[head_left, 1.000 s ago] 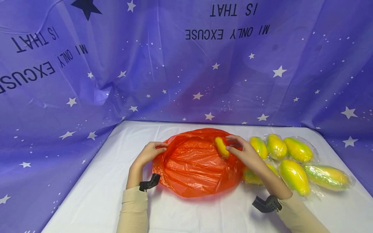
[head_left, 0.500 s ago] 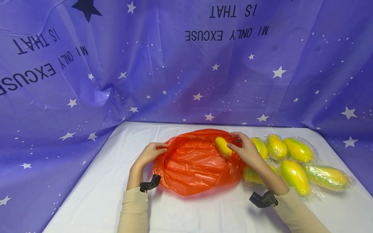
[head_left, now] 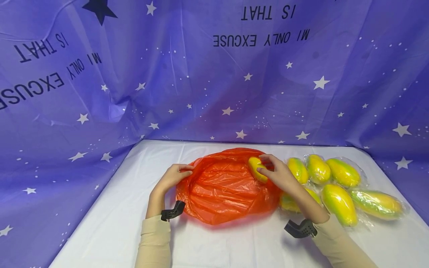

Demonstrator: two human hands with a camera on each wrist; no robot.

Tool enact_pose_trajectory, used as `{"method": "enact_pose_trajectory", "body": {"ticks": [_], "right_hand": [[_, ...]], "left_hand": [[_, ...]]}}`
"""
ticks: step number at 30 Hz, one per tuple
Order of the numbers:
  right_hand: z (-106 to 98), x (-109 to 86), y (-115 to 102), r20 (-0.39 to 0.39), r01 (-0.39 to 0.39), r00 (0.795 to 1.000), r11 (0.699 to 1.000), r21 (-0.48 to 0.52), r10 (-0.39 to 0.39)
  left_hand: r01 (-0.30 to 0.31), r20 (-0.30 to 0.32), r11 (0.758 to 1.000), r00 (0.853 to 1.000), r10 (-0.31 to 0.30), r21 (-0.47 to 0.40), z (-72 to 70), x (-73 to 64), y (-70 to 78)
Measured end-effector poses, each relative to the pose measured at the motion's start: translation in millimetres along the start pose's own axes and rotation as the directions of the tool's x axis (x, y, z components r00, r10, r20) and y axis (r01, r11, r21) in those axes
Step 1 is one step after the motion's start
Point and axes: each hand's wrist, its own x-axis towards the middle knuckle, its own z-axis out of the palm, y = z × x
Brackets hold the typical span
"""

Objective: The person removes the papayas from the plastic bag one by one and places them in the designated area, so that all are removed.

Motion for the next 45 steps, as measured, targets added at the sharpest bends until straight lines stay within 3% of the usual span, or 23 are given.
{"method": "enact_pose_trajectory", "body": {"ticks": [7,13,32,40,45], "right_hand": [[1,5.9,8,-0.03,0.019,0.999,0.987,-0.158,-0.024],[3,9.7,12,-0.038,-0.013,0.999,0.967,-0.255,0.003],[7,20.9,22,-0.046,-0.065,0.998,0.907,-0.416,0.051],[10,23.7,25,-0.071,-0.095,0.995,0.896,-0.433,0.071],[11,25.3,27,-0.092,-0.096,0.994,0.912,-0.399,0.065]], "left_hand": [[-0.005,0.002,1.0,1.0,0.005,0.01,0.3,-0.2,-0.1],[-0.012,0.007,1.0,1.0,0.012,0.011,1.2,-0.4,0.7],[-0.022,0.015,1.0,1.0,0.022,0.014,2.7,1.0,1.2],[-0.023,0.015,1.0,1.0,0.023,0.013,3.2,1.0,1.9],[-0.017,0.013,1.0,1.0,0.017,0.019,3.4,1.4,1.6]]}}
